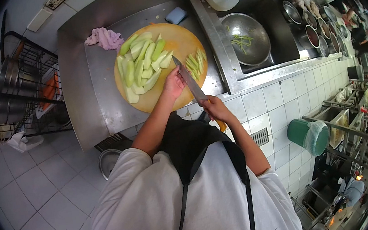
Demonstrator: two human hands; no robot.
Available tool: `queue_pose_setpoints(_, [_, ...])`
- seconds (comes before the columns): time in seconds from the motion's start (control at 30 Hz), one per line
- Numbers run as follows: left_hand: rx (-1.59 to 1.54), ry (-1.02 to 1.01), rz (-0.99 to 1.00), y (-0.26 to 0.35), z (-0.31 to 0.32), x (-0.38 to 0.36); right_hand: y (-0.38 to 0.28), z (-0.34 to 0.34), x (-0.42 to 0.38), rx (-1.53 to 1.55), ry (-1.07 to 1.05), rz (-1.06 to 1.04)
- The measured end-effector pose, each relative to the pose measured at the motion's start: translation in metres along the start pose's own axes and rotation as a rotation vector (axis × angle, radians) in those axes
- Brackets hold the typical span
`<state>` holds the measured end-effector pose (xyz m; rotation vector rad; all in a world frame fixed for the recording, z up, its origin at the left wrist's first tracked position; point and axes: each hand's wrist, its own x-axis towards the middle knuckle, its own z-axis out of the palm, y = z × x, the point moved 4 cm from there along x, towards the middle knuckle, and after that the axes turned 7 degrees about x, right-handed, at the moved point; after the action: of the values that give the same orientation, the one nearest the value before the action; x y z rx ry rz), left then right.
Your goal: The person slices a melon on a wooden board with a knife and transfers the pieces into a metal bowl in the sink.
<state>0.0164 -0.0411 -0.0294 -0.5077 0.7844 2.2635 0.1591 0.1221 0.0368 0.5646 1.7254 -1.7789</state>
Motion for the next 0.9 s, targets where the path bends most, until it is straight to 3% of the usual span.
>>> queue_pose_setpoints(0.17, [0.203, 0.071, 0.093, -0.009, -0.016, 0.011, -0.004, -0.005, -0.006, 0.119, -0.001, -0.006])
queue_pose_setpoints(0.27, [0.464, 0.252, 0.155, -0.005, -0.027, 0.014, -0.008, -0.021, -0.007, -0.038, 0.246, -0.148])
queue_pose_setpoints(0.33, [0.740, 0.487, 0.220, -0.003, -0.037, 0.021, -0.024, -0.032, -0.012, -0.690, 0.600, -0.425])
queue_pose_setpoints(0.4, [1.244, 0.666, 0.488, -0.006, -0.029, 0.027, -0.026, -0.039, -0.010, -0.884, 0.704, -0.407])
queue_pose_setpoints(0.43, [1.498, 0.750, 0.627, -0.006, -0.013, 0.025, -0.029, -0.040, -0.008, -0.929, 0.721, -0.411])
queue_pose_setpoints(0.57, [1.683, 0.657, 0.418, -0.006, 0.065, 0.000, -0.021, -0.043, 0.001, -1.043, 0.733, -0.437])
queue_pose_setpoints(0.67, [1.798, 0.742, 0.600, -0.013, 0.090, -0.002, -0.013, -0.042, 0.003, -1.070, 0.728, -0.440])
queue_pose_setpoints(0.9, [1.912, 0.797, 0.780, -0.023, 0.101, 0.008, 0.011, -0.029, -0.003, -1.023, 0.700, -0.445])
